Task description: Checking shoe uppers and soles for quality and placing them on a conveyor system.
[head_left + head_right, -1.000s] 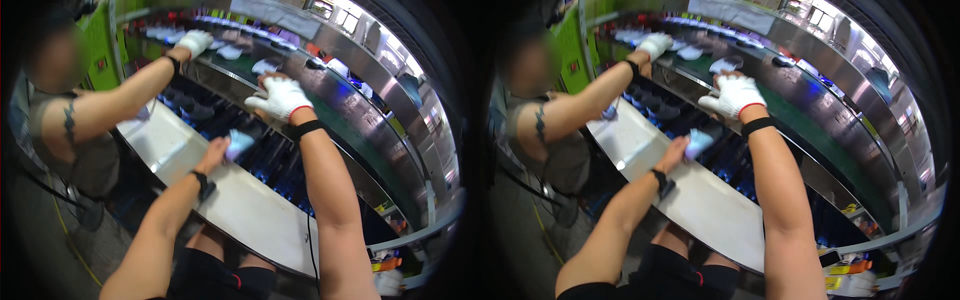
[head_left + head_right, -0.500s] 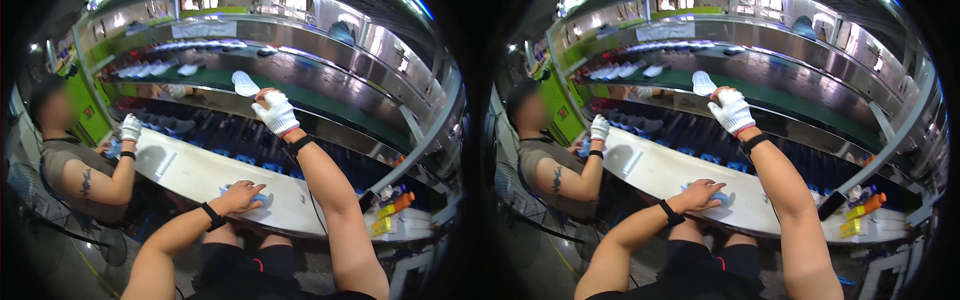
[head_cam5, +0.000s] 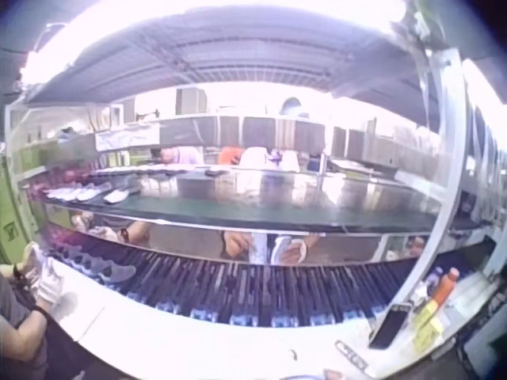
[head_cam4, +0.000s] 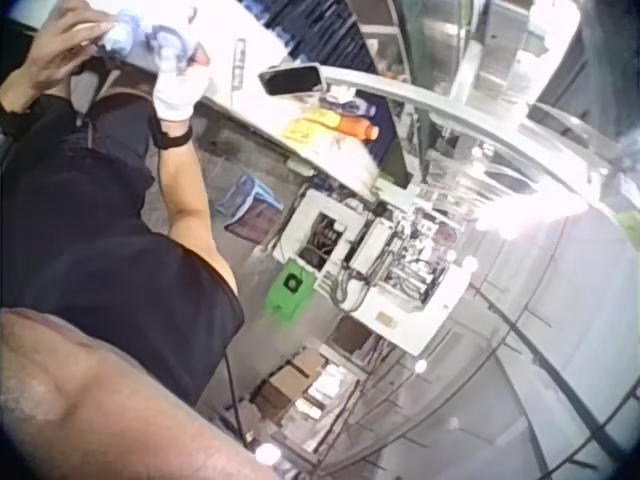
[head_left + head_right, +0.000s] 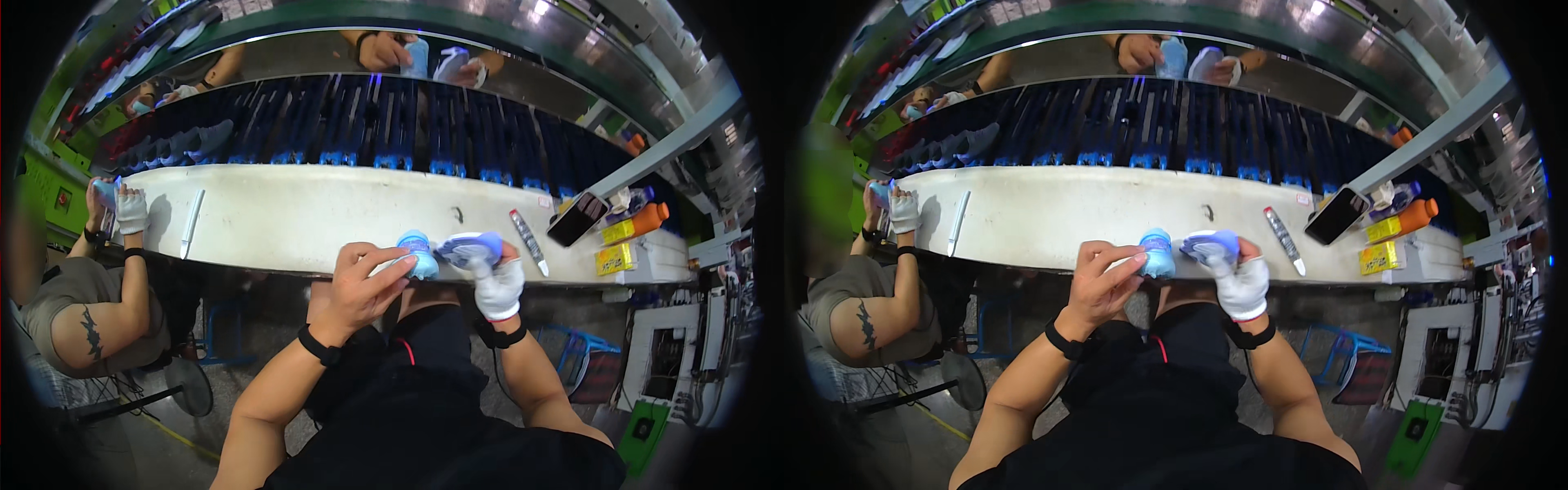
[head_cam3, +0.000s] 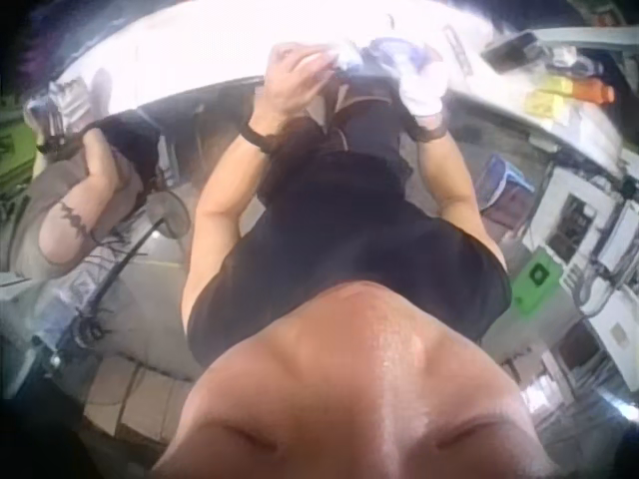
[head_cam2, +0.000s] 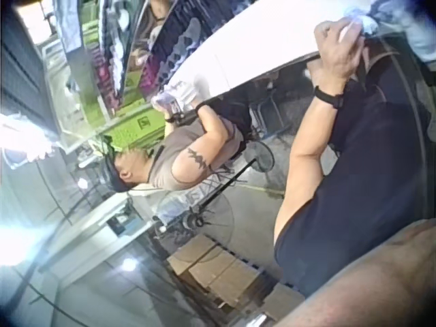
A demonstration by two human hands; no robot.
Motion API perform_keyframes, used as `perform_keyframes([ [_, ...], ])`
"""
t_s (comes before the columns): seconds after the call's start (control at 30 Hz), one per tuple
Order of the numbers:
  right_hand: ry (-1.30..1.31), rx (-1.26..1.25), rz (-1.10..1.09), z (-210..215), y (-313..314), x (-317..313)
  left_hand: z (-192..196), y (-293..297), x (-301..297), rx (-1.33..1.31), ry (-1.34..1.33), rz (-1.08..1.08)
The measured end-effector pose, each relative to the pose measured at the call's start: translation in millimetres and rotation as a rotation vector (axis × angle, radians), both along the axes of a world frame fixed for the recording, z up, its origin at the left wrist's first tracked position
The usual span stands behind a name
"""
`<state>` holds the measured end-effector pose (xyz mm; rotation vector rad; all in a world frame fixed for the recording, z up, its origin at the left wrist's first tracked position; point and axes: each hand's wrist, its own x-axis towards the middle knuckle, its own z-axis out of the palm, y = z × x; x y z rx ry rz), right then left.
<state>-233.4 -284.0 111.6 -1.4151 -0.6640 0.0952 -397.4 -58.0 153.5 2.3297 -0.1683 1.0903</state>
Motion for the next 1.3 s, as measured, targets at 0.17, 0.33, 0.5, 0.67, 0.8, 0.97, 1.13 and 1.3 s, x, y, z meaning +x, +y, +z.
perform_keyframes([
  [0.17, 0.227, 0.140, 0.095, 22.1, -16.8, -34.0, -14.1, -23.8, -12.6, -0.582, 0.167, 0.011],
  [0.33, -0.011, 0.120, 0.221, 25.8, 19.6, -53.5, -13.3, -33.4, -19.0, -0.760, 0.112, -0.087],
  [0.5, -0.181, -0.012, 0.255, 24.0, 21.6, -50.0, 4.3, -31.8, -21.6, -0.510, 0.178, -0.041],
  [0.67, -0.267, -0.046, 0.216, 15.9, 25.2, -47.2, 2.4, -22.9, -17.7, -0.427, 0.138, -0.032],
  [0.8, -0.343, -0.057, 0.189, 14.3, 27.4, -44.5, 0.4, -20.7, -15.7, -0.416, 0.183, -0.027],
  [0.97, -0.317, -0.030, 0.188, 18.0, 30.5, -45.8, -6.0, -20.1, -16.4, -0.442, 0.124, -0.034],
  [1.13, -0.295, -0.094, 0.286, 28.1, 43.6, -32.2, -1.4, -6.6, -21.0, -0.603, 0.237, -0.038],
  [1.3, -0.292, -0.041, 0.285, 22.4, 59.7, -35.7, 34.7, 26.3, -32.9, -0.452, 0.475, 0.004],
])
